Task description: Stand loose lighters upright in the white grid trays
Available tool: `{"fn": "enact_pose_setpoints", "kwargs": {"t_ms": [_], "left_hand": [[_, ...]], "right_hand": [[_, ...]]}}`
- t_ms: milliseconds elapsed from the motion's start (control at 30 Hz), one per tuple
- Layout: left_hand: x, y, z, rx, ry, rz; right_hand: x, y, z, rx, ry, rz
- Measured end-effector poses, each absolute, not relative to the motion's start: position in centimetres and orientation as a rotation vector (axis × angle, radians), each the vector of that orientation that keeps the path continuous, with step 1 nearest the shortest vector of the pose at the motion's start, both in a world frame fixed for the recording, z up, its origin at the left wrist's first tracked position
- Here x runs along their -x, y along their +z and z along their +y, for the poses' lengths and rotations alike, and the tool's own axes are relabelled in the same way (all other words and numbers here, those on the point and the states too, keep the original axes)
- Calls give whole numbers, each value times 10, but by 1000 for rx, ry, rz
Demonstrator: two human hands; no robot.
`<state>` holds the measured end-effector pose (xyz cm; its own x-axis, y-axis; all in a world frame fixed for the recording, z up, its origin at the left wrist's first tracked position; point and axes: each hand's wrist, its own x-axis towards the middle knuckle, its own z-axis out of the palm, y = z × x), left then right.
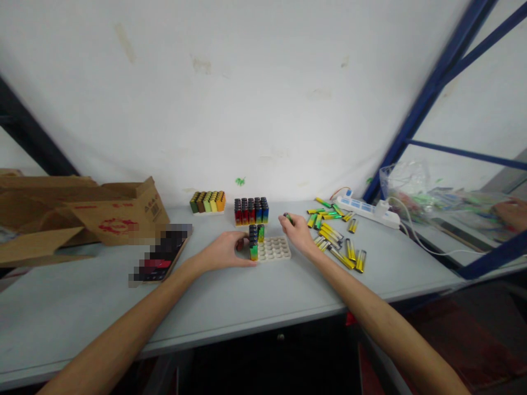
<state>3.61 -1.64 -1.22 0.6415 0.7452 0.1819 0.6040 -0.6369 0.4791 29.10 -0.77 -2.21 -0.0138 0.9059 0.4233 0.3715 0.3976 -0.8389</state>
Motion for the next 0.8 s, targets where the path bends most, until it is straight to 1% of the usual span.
{"fn": "enact_pose_setpoints", "kwargs": {"t_ms": [200,267,433,700,800], "left_hand": [[-36,-13,-16,-2474,539,1063],[-36,-13,-16,-2474,540,1060],[-36,-13,-16,-2467,532,1063],[-36,-13,-17,-2465,550,1038],[-37,-13,-16,-2454,531,1065]], "right_hand": [[-291,-21,-9,902,895,-1639],[-292,-21,-9,839,930,-1688],[-294,-16,-13,849,844,-1798],[-291,-21,-15,896,842,-1800],[-289,-24,-16,902,732,-1867]]}}
